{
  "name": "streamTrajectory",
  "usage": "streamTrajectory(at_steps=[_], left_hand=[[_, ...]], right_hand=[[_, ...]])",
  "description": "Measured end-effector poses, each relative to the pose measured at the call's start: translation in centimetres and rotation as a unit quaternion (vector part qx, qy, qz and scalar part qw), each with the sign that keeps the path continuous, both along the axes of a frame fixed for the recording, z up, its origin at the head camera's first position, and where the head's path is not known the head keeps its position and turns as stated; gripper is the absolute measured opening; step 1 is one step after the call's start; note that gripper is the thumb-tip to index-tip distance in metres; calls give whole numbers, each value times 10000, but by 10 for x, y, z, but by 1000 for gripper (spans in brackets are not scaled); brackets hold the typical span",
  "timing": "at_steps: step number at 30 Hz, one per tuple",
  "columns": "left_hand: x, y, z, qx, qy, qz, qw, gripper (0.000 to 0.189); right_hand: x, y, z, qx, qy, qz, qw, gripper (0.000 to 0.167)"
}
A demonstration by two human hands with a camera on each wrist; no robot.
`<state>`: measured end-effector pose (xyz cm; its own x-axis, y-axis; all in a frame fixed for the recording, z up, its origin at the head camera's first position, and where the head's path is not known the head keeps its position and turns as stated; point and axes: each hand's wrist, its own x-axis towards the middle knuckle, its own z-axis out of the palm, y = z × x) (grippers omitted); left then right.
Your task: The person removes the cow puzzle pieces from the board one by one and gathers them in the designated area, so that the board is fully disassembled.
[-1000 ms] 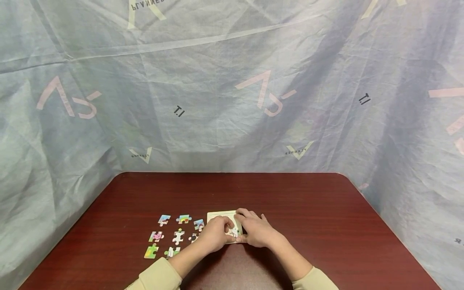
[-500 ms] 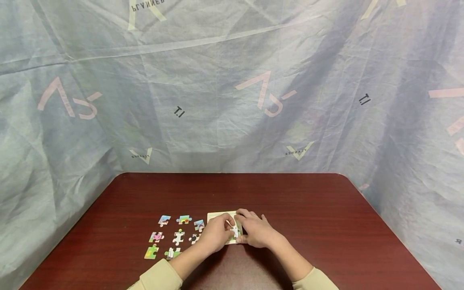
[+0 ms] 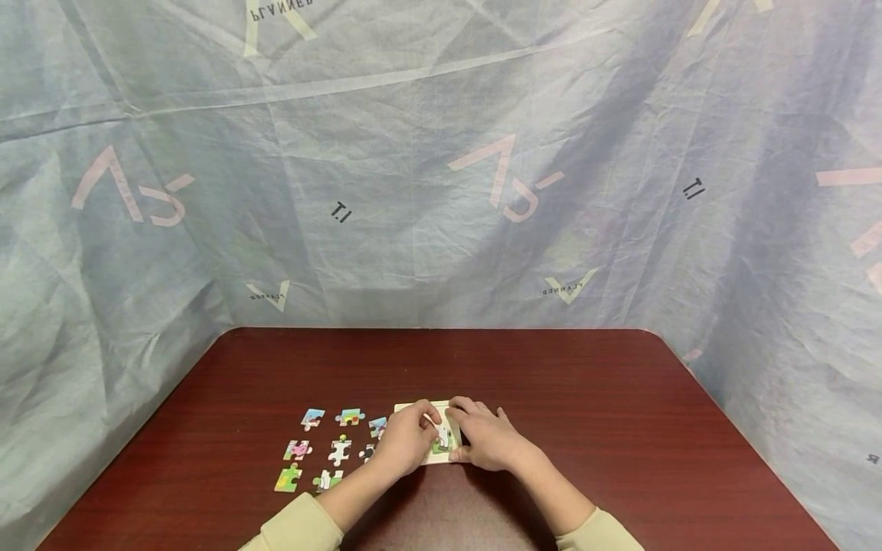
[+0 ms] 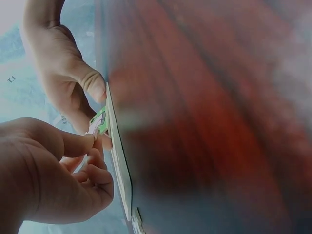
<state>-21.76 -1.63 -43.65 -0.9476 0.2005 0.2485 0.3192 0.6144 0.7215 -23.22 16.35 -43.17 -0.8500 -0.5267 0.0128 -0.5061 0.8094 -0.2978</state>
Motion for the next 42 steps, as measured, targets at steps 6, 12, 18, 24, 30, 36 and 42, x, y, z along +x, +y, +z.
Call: streamTrajectory(at_steps=[6, 12, 18, 24, 30, 36, 42], left_hand=[[0, -13, 1, 76, 32, 74, 9999, 15], [4, -28, 3, 106, 59, 176, 9998, 14], [6, -44, -1, 76, -48, 266, 9996, 14], [14, -59, -2, 6, -48, 340, 9994, 15], [23, -72, -2, -121, -76, 434, 9990, 17], [30, -85, -5, -209, -212, 477, 9984, 18], [38, -94, -4, -346, -170, 452, 9982, 19]], right_hand=[[-1, -1, -1, -5, 101, 14, 9999, 69], [-2, 0, 0, -37, 78, -1, 10000, 70], [-3, 1, -1, -65, 36, 17, 10000, 69], [-2, 1, 0, -87, 0, 24, 10000, 70], [-1, 0, -1, -126, -95, 45, 9999, 70], [-1, 1, 0, -168, -120, 59, 9998, 71], [1, 1, 0, -177, -144, 63, 9997, 70]])
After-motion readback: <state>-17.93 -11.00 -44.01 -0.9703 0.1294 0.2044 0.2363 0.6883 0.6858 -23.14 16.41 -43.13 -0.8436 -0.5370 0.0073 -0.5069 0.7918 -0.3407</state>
